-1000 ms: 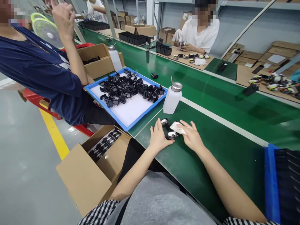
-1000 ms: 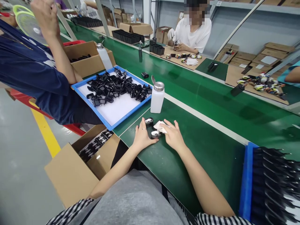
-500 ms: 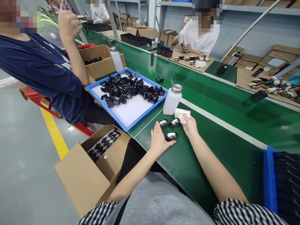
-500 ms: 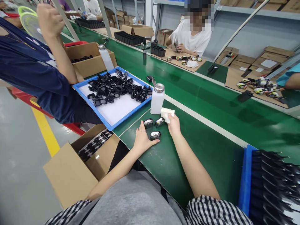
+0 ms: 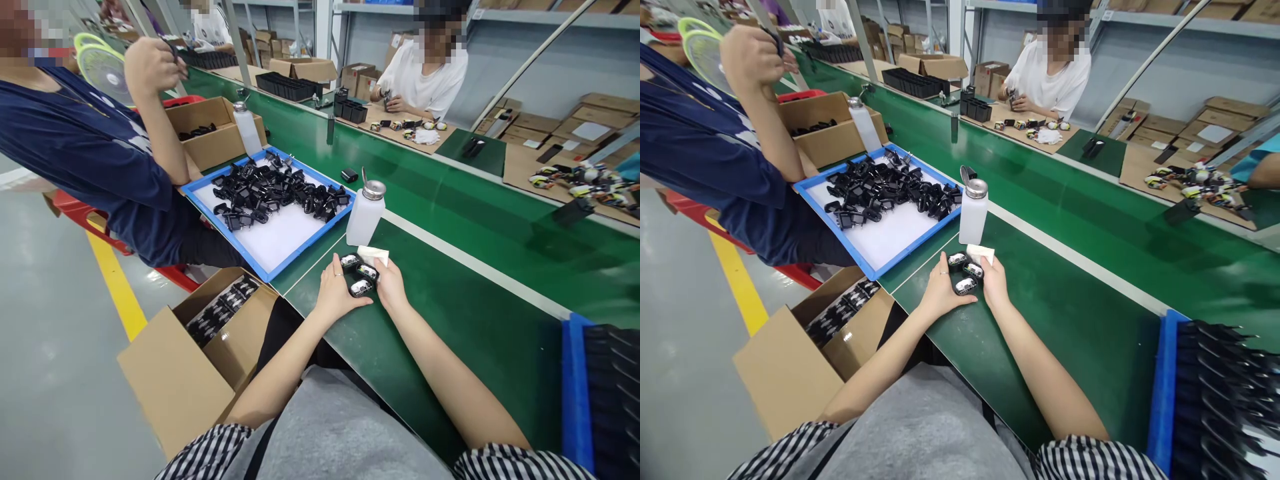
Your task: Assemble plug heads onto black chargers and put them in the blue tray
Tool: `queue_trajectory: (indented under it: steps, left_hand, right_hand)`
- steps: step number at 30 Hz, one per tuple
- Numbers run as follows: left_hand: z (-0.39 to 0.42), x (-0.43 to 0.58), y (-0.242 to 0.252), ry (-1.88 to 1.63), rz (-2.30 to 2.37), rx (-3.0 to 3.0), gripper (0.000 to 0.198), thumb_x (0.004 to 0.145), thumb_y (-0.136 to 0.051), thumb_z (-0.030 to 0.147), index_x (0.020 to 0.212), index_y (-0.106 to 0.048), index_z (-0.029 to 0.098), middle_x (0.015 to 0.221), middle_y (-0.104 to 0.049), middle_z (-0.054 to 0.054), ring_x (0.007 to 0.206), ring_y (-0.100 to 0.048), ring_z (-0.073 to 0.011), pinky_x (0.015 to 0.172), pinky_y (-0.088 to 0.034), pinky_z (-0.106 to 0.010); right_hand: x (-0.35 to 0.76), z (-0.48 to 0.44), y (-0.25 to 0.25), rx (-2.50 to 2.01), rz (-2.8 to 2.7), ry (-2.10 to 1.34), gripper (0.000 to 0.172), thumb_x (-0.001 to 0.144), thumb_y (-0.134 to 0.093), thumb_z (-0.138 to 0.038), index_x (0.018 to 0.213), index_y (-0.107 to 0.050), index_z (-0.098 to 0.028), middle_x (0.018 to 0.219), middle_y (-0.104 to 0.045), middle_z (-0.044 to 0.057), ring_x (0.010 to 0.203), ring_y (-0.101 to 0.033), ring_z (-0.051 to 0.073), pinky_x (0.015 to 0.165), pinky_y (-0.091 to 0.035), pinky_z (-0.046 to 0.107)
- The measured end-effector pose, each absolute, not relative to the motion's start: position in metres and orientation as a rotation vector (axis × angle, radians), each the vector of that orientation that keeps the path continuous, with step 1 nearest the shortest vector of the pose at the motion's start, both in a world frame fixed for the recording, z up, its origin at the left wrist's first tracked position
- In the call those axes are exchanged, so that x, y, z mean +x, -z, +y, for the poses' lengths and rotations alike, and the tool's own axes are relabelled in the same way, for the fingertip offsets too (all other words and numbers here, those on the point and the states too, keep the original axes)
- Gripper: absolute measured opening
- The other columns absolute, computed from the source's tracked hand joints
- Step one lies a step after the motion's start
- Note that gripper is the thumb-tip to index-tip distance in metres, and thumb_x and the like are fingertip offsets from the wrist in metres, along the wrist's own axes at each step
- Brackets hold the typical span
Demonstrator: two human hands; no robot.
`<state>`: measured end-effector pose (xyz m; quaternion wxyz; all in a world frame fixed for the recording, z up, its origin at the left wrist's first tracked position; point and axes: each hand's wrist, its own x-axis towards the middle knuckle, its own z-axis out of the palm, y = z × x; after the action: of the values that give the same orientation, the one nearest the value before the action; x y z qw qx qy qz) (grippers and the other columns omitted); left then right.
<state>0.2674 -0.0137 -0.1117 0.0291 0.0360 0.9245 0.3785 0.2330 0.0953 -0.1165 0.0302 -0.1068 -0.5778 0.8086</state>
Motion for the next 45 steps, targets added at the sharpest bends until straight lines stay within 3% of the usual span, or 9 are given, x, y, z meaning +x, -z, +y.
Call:
queue_trajectory:
  steps: [4, 11, 18, 26, 28, 31, 35, 41, 45]
  left_hand:
    - [-0.024, 0.26, 0.11, -1.203, 2.742, 0.293, 0.112, 0.042, -0.064, 0.047, 0.122, 0.0, 0.003, 0.127, -0.015, -0.02, 0.117, -0.015, -0.0285, 0.095, -0.019, -0.038]
    - [-0.041, 0.236, 0.111, -1.313, 2.651, 0.522, 0.092, 0.043, -0.067, 0.039, 0.118, -0.021, 0.012, 0.114, -0.039, -0.012, 0.105, -0.037, -0.0247, 0.087, -0.03, -0.034]
    - [-0.033, 0.235, 0.109, -1.263, 2.644, 0.732, 0.11, 0.036, -0.068, 0.046, 0.122, -0.008, 0.015, 0.122, -0.031, -0.013, 0.112, -0.029, -0.0281, 0.095, -0.013, -0.044]
    - [-0.027, 0.242, 0.11, -1.319, 2.675, 0.613, 0.104, 0.038, -0.067, 0.046, 0.121, -0.014, 0.014, 0.122, -0.03, -0.013, 0.112, -0.027, -0.0275, 0.093, -0.021, -0.04]
    - [-0.025, 0.244, 0.11, -1.345, 2.676, 0.592, 0.109, 0.038, -0.066, 0.047, 0.123, -0.008, 0.013, 0.124, -0.025, -0.013, 0.114, -0.024, -0.0276, 0.094, -0.019, -0.04]
    - [-0.022, 0.245, 0.111, -1.379, 2.671, 0.531, 0.11, 0.039, -0.066, 0.045, 0.124, -0.004, 0.014, 0.124, -0.026, -0.013, 0.113, -0.025, -0.0273, 0.093, -0.02, -0.041]
    - [-0.023, 0.243, 0.114, -1.41, 2.653, 0.547, 0.104, 0.041, -0.066, 0.037, 0.123, -0.008, 0.016, 0.119, -0.032, -0.011, 0.109, -0.03, -0.0264, 0.093, -0.02, -0.042]
    - [-0.028, 0.241, 0.121, -1.476, 2.616, 0.632, 0.104, 0.039, -0.066, 0.031, 0.123, -0.008, 0.016, 0.117, -0.03, -0.01, 0.108, -0.029, -0.0246, 0.093, -0.023, -0.038]
    - [-0.029, 0.24, 0.123, -1.489, 2.598, 0.673, 0.107, 0.038, -0.067, 0.031, 0.123, -0.004, 0.017, 0.116, -0.029, -0.01, 0.107, -0.03, -0.0239, 0.093, -0.025, -0.036]
  right_hand:
    - [0.228, 0.088, 0.117, -0.3, -1.783, -2.57, 0.025, 0.056, -0.054, -0.026, 0.079, -0.055, -0.017, 0.084, -0.061, 0.001, 0.087, -0.051, 0.019, 0.081, -0.036, 0.033]
    - [0.201, 0.094, 0.117, -0.3, -1.938, -2.466, 0.024, 0.058, -0.05, -0.032, 0.077, -0.051, -0.018, 0.079, -0.059, 0.001, 0.081, -0.053, 0.018, 0.073, -0.04, 0.031]
    - [0.195, 0.08, 0.117, -0.269, -1.995, -2.436, 0.022, 0.06, -0.045, -0.035, 0.075, -0.05, -0.019, 0.072, -0.057, -0.001, 0.074, -0.053, 0.016, 0.067, -0.041, 0.028]
    - [0.194, 0.127, 0.096, -0.251, -2.238, -2.427, 0.015, 0.058, -0.049, -0.025, 0.07, -0.052, -0.016, 0.071, -0.059, 0.003, 0.069, -0.054, 0.018, 0.063, -0.043, 0.029]
    - [0.19, 0.157, 0.086, -0.233, -2.548, -2.253, 0.014, 0.057, -0.053, -0.024, 0.068, -0.055, -0.015, 0.07, -0.059, 0.006, 0.067, -0.055, 0.021, 0.062, -0.043, 0.032]
    - [0.17, 0.186, 0.074, -0.246, -2.957, -1.605, 0.03, 0.056, -0.058, -0.023, 0.084, -0.055, -0.013, 0.093, -0.056, 0.011, 0.084, -0.051, 0.025, 0.074, -0.039, 0.035]
    - [0.112, 0.179, 0.067, -0.307, -2.891, -1.123, 0.047, 0.063, -0.054, -0.028, 0.106, -0.043, -0.012, 0.113, -0.041, 0.014, 0.104, -0.037, 0.024, 0.086, -0.029, 0.034]
    - [0.03, 0.141, 0.077, -0.308, -2.803, -1.104, 0.055, 0.058, -0.058, -0.031, 0.106, -0.042, -0.007, 0.112, -0.038, 0.021, 0.105, -0.032, 0.032, 0.083, -0.029, 0.042]
    - [0.012, 0.144, 0.082, -0.247, -2.773, -1.216, 0.031, 0.05, -0.063, -0.021, 0.077, -0.054, -0.011, 0.089, -0.052, 0.017, 0.094, -0.042, 0.031, 0.078, -0.032, 0.044]
